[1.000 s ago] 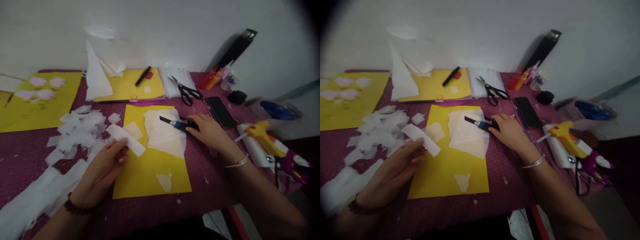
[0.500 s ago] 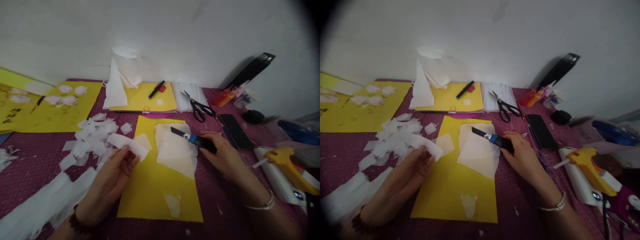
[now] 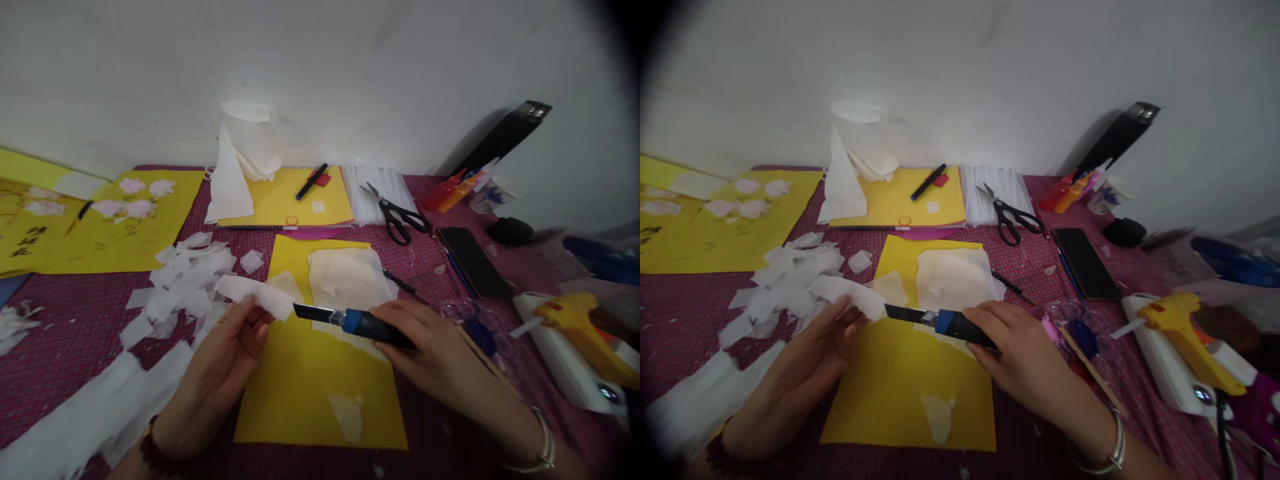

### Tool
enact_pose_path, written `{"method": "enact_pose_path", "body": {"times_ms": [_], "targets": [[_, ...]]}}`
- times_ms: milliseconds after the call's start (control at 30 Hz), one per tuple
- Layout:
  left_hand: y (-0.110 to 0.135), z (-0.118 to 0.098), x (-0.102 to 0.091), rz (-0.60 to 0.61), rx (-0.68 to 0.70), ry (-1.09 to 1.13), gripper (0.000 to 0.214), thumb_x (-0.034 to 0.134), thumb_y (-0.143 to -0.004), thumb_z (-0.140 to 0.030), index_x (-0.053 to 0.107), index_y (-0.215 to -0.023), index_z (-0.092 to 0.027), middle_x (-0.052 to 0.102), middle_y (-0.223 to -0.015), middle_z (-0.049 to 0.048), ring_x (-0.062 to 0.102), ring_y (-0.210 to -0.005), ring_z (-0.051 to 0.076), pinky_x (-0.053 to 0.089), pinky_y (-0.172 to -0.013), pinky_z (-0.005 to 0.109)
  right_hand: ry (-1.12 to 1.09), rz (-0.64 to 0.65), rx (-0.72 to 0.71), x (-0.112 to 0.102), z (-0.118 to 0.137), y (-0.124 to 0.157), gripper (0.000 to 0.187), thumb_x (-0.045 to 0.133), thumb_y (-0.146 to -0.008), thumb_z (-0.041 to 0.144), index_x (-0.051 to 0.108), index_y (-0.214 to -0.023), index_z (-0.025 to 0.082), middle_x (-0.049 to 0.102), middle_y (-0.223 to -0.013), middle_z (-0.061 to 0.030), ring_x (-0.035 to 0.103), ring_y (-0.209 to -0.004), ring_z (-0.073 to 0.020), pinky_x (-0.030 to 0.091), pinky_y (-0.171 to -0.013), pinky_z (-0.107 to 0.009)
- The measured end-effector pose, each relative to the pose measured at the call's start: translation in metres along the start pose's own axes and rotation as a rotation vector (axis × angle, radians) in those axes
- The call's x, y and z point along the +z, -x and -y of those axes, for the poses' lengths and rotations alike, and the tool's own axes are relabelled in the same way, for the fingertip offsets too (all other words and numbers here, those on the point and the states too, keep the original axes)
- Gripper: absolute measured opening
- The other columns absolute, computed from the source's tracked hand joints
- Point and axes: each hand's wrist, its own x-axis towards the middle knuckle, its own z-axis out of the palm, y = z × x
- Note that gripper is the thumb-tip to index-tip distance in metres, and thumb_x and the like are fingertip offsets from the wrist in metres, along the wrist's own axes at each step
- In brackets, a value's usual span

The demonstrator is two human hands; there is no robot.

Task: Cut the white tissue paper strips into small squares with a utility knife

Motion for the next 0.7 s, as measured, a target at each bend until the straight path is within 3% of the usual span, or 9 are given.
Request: {"method": "enact_pose_path", "body": {"times_ms": [700], "targets": [[0.0012, -0.0019, 0.0012, -0.021, 0.047, -0.024, 0.015, 0.05, -0.091, -0.008, 0.061, -0.083, -0.013, 0.062, -0.07, 0.0007, 0.058, -0.053, 0.007, 0.052, -0.047, 0.014, 0.012, -0.005, -0.009, -0.001, -0.0001, 0.0027, 0.027, 0.06, -0.085, 0.018, 0.063, -0.111, 0.019, 0.071, -0.104, -0.0094, 0.067, -0.093, -0.0218, 0.058, -0.079, -0.037]]}}
